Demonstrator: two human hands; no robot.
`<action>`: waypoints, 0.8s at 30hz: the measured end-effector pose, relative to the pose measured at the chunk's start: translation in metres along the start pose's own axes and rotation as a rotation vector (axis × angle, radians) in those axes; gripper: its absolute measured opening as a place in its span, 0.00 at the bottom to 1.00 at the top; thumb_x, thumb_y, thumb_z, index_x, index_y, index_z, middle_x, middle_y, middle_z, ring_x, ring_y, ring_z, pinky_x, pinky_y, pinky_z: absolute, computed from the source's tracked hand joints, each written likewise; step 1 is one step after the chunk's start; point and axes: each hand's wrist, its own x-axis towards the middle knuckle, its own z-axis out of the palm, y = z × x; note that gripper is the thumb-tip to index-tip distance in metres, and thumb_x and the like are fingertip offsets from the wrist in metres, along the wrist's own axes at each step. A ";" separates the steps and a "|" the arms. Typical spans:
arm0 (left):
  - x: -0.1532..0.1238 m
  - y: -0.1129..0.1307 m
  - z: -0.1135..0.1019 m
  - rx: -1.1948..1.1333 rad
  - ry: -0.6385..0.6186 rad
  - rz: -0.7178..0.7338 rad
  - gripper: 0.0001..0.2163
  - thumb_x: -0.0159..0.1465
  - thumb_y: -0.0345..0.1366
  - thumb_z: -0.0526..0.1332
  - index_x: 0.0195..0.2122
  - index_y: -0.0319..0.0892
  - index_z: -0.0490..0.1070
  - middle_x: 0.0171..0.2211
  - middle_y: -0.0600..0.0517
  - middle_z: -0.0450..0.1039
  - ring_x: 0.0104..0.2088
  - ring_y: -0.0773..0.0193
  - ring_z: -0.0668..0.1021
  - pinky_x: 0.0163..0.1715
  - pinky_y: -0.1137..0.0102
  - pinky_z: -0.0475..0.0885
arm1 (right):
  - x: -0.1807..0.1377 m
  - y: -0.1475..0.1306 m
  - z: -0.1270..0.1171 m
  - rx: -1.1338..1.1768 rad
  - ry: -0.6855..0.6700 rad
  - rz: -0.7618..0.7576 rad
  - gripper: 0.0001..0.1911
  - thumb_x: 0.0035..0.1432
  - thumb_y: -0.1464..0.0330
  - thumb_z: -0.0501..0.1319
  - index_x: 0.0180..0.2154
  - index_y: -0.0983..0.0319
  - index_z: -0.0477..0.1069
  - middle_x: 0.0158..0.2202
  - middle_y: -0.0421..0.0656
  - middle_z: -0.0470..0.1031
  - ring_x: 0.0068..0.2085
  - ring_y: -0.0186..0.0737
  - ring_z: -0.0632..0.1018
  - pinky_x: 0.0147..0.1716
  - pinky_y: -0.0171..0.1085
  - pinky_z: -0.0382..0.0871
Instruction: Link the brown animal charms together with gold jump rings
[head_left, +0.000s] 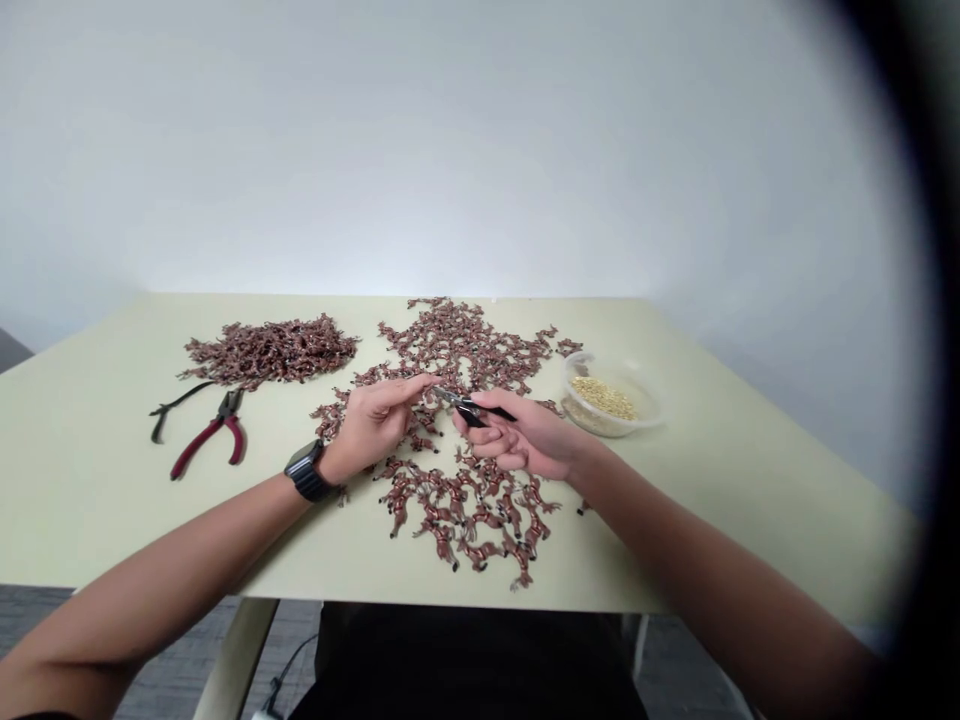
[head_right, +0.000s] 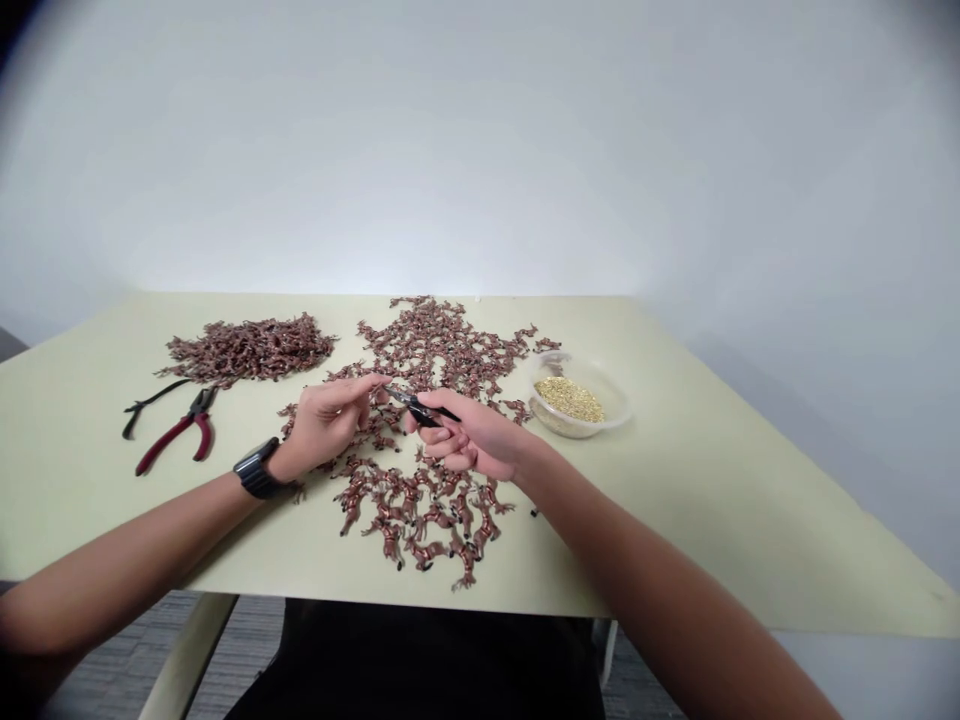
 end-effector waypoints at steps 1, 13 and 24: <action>0.000 0.002 0.002 -0.070 0.000 -0.076 0.17 0.68 0.33 0.59 0.56 0.46 0.78 0.36 0.49 0.80 0.22 0.69 0.74 0.24 0.73 0.72 | 0.001 0.001 0.000 -0.089 0.084 -0.042 0.20 0.67 0.50 0.54 0.40 0.60 0.68 0.26 0.34 0.50 0.24 0.31 0.47 0.18 0.32 0.42; 0.000 0.005 0.013 -0.679 -0.039 -0.459 0.15 0.66 0.41 0.65 0.51 0.39 0.74 0.29 0.53 0.74 0.15 0.77 0.63 0.16 0.77 0.57 | 0.010 0.013 -0.001 -1.094 0.575 -0.481 0.15 0.67 0.58 0.57 0.50 0.60 0.70 0.44 0.47 0.75 0.40 0.43 0.73 0.37 0.40 0.63; 0.001 0.014 0.013 -0.795 -0.086 -0.495 0.11 0.67 0.37 0.63 0.48 0.39 0.73 0.29 0.55 0.69 0.15 0.79 0.59 0.18 0.76 0.57 | 0.007 0.008 0.001 -1.085 0.534 -0.479 0.12 0.67 0.60 0.56 0.46 0.60 0.70 0.39 0.45 0.75 0.37 0.41 0.72 0.35 0.38 0.61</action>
